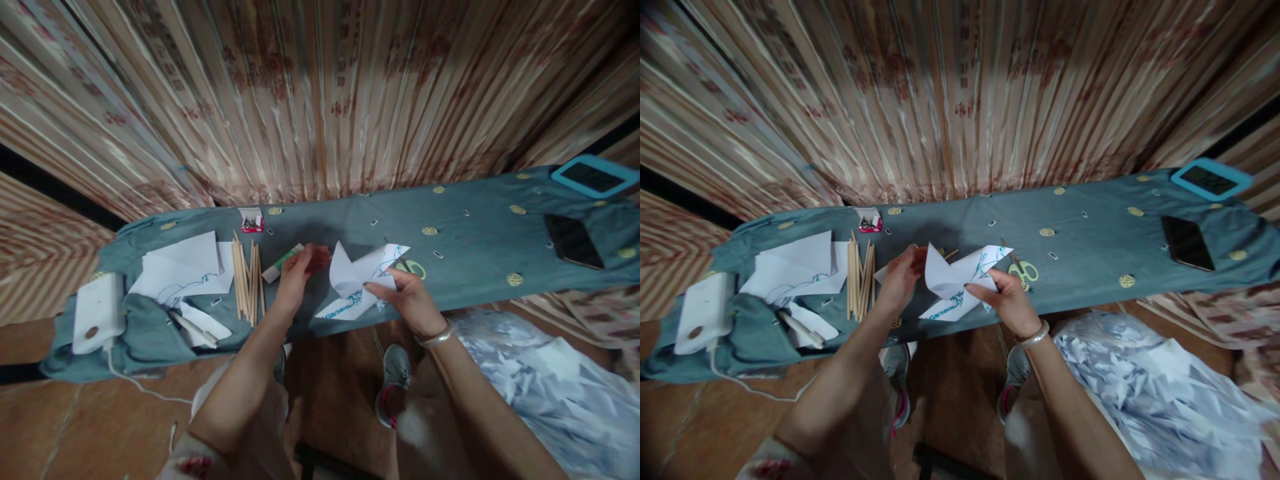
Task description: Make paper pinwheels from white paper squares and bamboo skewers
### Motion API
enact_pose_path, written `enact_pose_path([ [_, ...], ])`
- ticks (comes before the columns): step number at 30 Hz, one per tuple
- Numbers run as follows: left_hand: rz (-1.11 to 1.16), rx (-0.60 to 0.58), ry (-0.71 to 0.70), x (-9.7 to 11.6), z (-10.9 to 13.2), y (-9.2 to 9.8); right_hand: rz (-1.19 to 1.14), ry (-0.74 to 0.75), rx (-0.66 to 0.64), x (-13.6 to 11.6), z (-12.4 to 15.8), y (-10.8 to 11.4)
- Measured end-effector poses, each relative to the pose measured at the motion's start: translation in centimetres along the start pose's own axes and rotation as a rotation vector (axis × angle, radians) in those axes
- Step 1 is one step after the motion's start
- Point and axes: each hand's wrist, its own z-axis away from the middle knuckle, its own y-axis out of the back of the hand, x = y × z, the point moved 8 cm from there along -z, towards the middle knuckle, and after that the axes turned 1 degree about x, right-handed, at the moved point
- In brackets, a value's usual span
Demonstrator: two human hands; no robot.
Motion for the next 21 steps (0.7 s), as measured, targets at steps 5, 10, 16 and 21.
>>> enact_pose_path([
  [5, -0.676, -0.044, -0.3, -0.4, -2.3, -0.8, 0.078, 0.035, -0.145, -0.8, 1.8, -1.3],
  [10, -1.057, -0.151, -0.439, -1.8, -3.1, -2.4, 0.203, 0.053, -0.252, -1.2, 3.2, -2.6],
  [16, -1.113, -0.138, -0.437, -0.4, -2.2, -3.2, 0.577, 0.258, -0.133, -3.0, 4.1, -2.1],
  [21, -0.63, -0.215, -0.306, 1.1, 0.5, -4.6, 0.737, 0.577, -0.004, -5.5, 5.5, -2.6],
])
